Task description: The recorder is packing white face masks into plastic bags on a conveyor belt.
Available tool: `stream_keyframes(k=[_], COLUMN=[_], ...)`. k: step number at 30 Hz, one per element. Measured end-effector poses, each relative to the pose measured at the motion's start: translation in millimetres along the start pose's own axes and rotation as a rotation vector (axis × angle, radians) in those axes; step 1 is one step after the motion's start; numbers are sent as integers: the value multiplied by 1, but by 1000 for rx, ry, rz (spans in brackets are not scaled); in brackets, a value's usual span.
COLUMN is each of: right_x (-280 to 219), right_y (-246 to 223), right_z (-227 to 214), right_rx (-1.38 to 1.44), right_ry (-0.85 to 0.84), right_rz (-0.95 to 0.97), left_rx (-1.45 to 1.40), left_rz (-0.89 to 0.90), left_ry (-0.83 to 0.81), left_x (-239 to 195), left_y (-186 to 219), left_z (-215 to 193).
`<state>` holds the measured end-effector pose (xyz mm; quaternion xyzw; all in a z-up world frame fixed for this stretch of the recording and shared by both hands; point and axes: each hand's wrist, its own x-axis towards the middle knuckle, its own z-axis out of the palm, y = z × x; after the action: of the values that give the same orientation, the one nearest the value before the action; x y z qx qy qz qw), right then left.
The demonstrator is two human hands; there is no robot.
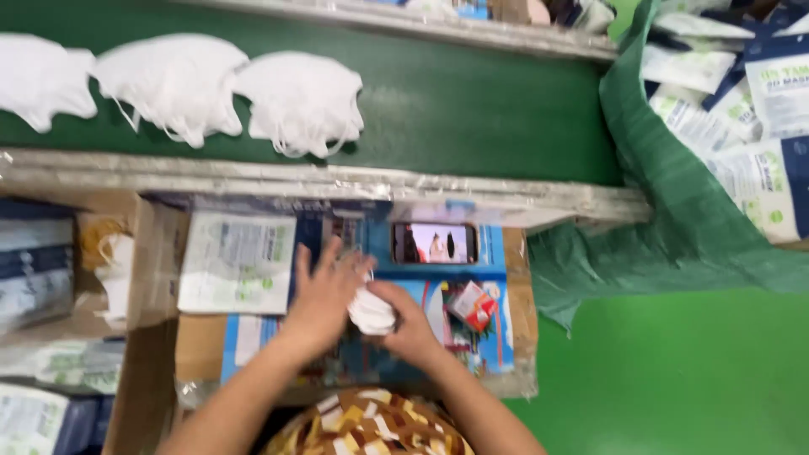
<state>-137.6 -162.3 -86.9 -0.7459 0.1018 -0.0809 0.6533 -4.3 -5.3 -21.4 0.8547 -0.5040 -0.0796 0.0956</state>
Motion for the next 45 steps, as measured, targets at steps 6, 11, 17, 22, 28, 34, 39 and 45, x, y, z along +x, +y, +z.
stream_keyframes(k=[6, 11, 17, 22, 28, 34, 39, 45], right_x=[-13, -37, -26, -14, -11, 14, 8, -6], right_y=[14, -74, -3, -52, -43, -11, -20, -36], right_z=[-37, -98, -86, -34, -17, -3, -4, -7], right_rx=[-410, 586, -301, -663, -67, -41, -127, 61], right_ry=[-72, -469, 164, 147, -45, 156, 234, -164], right_rz=[-69, -196, 225, -195, 86, 289, 160, 180], left_rx=[-665, -343, -250, -309, -640, -711, -723, -1196], left_rz=[315, -461, -540, -602, -425, -65, -100, -208], left_ry=[110, 284, 241, 386, 619, 640, 410, 285], left_x=[-9, -9, 4, 2, -20, -32, -32, -15], left_y=[-12, -60, -55, -79, -57, -6, 6, 2], left_z=[-1, 50, 41, 69, 49, 13, 27, -22])
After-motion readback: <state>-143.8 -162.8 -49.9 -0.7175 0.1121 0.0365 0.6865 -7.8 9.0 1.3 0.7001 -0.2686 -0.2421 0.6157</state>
